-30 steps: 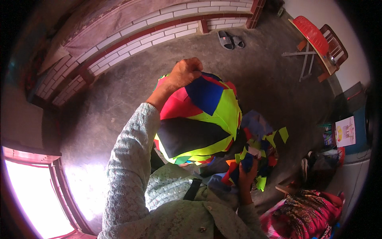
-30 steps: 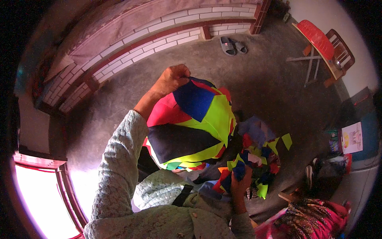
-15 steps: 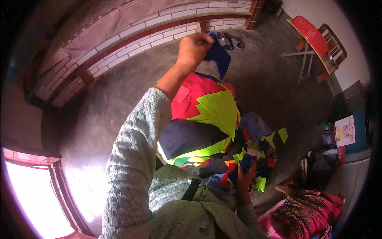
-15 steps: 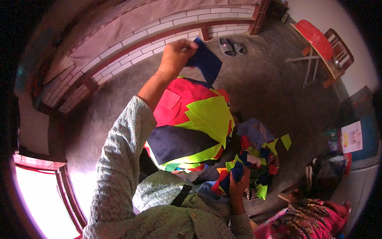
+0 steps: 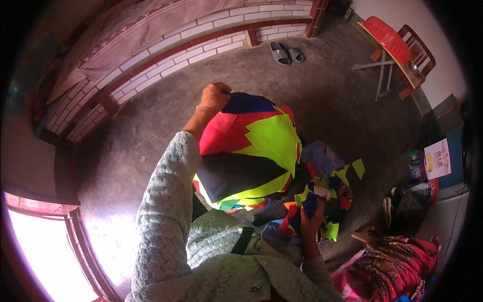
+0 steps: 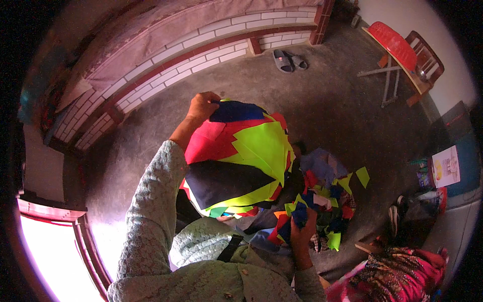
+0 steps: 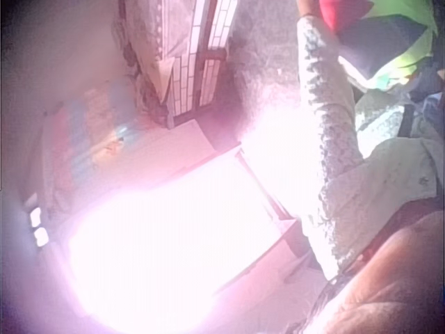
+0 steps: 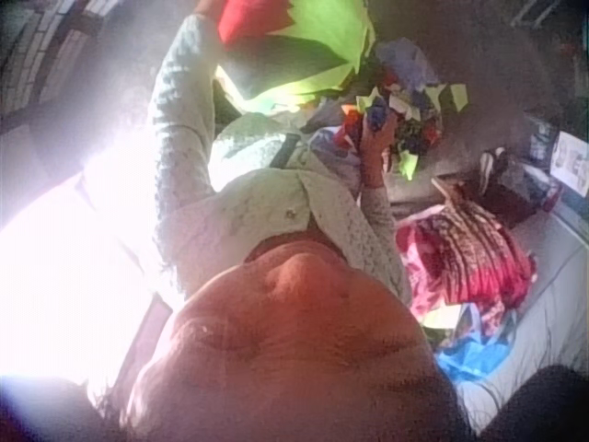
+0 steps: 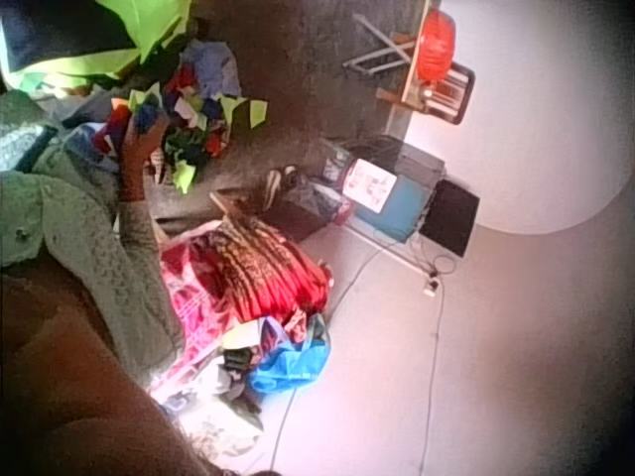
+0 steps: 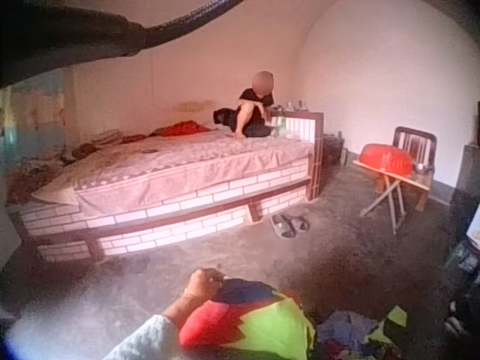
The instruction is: The person sits on the floor and assembles a spherical object by attaching colorful fabric pieces to its surface. They repeatedly pick up individual pieces, press them onto the ball, and adjust their placement by hand.
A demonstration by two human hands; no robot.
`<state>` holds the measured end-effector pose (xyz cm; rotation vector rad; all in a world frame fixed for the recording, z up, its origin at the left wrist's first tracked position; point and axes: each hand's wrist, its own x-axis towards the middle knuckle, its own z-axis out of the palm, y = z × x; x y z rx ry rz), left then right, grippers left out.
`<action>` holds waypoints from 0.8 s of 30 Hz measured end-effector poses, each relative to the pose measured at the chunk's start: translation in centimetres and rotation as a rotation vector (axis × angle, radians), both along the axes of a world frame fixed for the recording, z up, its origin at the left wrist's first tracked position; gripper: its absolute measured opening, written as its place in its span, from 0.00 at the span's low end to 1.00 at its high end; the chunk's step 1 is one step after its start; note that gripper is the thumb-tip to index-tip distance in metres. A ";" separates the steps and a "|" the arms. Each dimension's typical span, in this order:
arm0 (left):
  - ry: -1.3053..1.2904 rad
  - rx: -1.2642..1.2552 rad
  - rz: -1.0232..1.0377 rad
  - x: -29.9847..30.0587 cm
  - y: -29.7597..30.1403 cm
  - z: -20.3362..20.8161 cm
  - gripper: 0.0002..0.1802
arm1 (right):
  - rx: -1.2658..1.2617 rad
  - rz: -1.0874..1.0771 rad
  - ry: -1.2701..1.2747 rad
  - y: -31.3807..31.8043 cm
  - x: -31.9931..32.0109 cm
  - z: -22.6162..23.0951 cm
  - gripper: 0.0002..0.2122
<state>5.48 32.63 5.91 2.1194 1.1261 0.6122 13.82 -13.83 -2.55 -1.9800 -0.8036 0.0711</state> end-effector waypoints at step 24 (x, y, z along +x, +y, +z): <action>0.147 0.423 -0.379 -4.9 -6.8 0.1 0.19 | 0.042 -0.155 0.206 -0.1 0.3 -1.0 0.19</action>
